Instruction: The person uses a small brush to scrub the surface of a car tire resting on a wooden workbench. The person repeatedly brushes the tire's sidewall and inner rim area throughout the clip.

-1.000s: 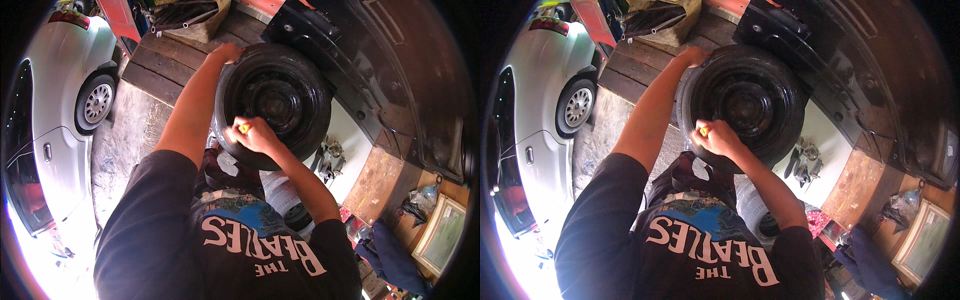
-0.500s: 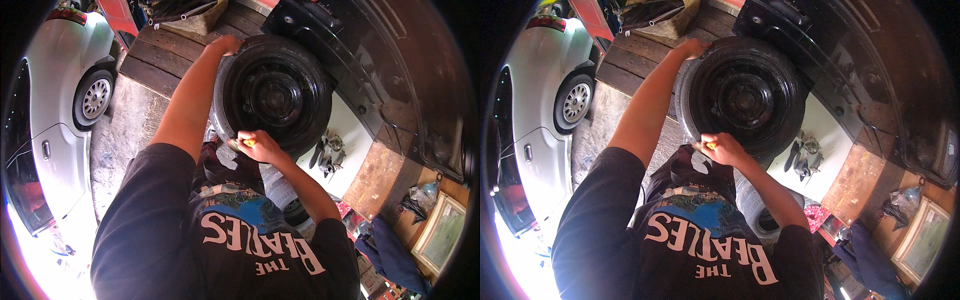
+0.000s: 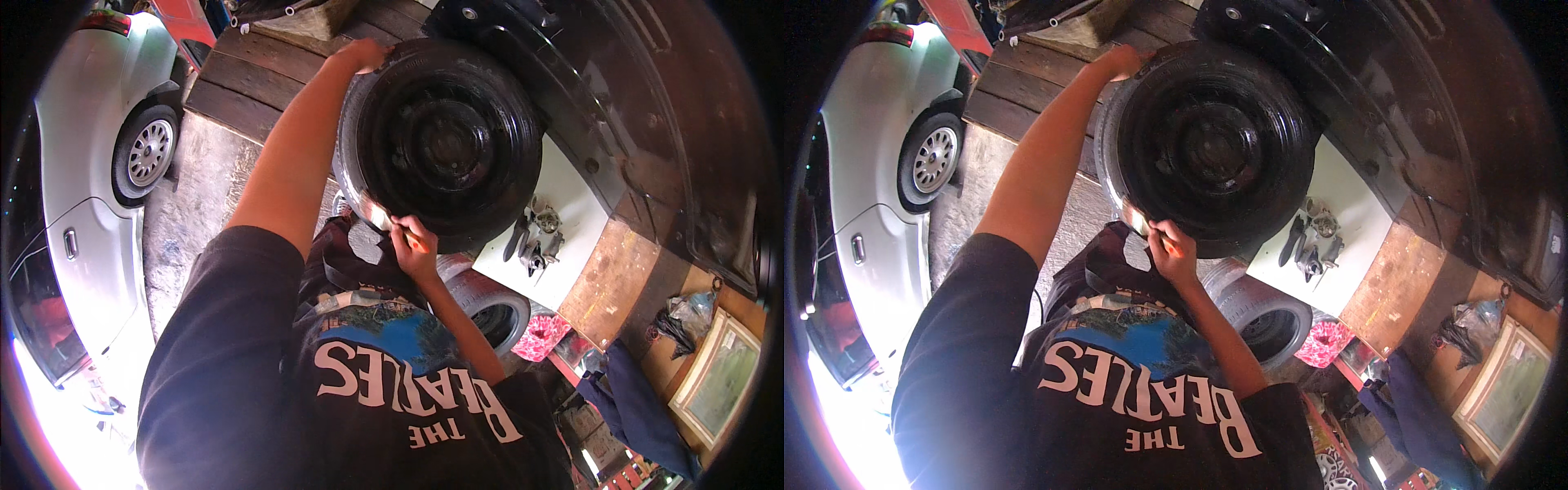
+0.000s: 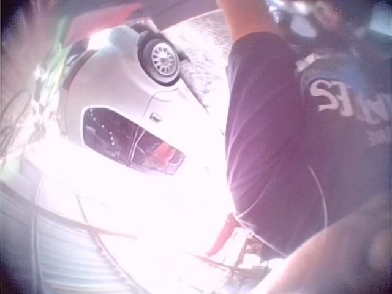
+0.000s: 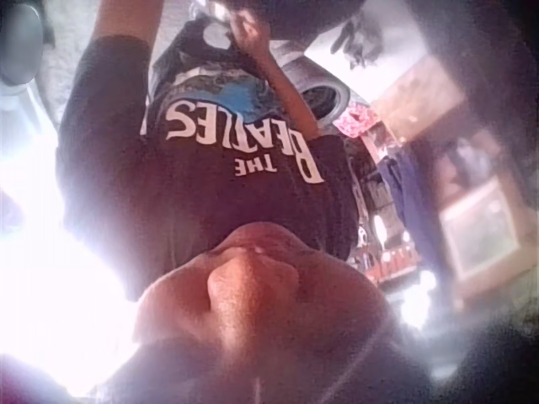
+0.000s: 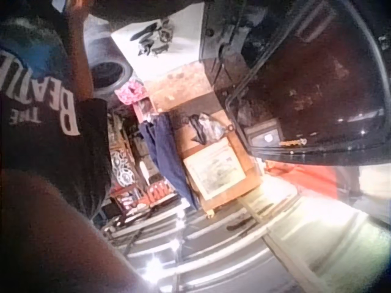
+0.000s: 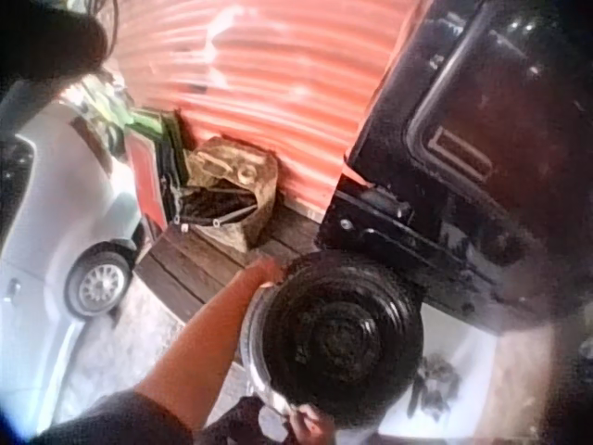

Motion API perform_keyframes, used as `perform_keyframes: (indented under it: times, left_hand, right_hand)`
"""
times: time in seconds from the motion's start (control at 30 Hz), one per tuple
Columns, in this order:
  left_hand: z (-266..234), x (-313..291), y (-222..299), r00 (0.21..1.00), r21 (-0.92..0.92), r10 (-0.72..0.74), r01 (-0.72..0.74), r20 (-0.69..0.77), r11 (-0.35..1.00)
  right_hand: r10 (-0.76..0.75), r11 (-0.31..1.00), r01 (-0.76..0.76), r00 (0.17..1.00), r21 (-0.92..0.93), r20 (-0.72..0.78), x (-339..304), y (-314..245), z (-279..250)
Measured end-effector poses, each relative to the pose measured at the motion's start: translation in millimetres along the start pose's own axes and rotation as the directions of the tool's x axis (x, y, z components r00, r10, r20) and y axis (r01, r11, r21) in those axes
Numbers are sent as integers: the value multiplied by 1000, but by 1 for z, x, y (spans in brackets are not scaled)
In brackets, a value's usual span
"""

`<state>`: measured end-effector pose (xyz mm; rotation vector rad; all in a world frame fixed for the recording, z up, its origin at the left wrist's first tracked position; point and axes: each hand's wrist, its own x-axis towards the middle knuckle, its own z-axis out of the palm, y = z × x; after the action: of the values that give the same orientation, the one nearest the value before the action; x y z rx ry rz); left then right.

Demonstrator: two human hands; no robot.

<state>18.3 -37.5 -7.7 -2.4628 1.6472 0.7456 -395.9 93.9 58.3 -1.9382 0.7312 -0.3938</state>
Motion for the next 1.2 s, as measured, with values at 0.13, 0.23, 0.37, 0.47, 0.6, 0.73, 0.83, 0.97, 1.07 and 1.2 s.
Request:
perform_keyframes:
  times: [0.13, 0.23, 0.37, 0.47, 0.6, 0.73, 0.83, 0.97, 1.07, 1.2]
  left_hand:
    - [13, -1, -15, 984, -95, 37, -54, -176, 994]
    - [17, -6, -20, 938, -71, 70, -99, -339, 993]
    - [-5, -12, -10, 993, -136, -84, 71, -89, 988]
    - [4, -10, -13, 985, -202, -41, 6, -166, 979]
    - [3, -16, -7, 978, -268, -113, 63, -174, 961]
    - [3, -14, -10, 983, -254, -130, 93, -132, 963]
    - [-4, -16, -5, 987, -271, -122, 90, -102, 958]
    - [4, -17, -17, 987, -281, -69, 26, -146, 959]
    - [8, -15, -15, 973, -221, -88, 40, -213, 975]
    - [10, -13, -7, 973, -348, -171, 109, -152, 931]
  right_hand:
    - [188, 979, -191, 981, -70, -52, -43, 13, -30]
    - [299, 953, -302, 948, -17, -113, -59, 22, -70]
    - [381, 896, -410, 908, -171, -176, -72, 53, -145]
    - [436, 875, -474, 859, -95, -268, -68, 52, -188]
    - [177, 858, -297, 937, -420, -301, -54, 45, -171]
    - [74, 841, -125, 990, -526, -118, -34, -10, -85]
    - [76, 937, -61, 997, -344, 33, -21, -27, -54]
    - [253, 965, -244, 963, -98, 90, 0, -10, -99]
    - [465, 884, -466, 868, -34, 176, 8, 33, -166]
    - [500, 852, -467, 860, -235, 102, 24, 45, -238]
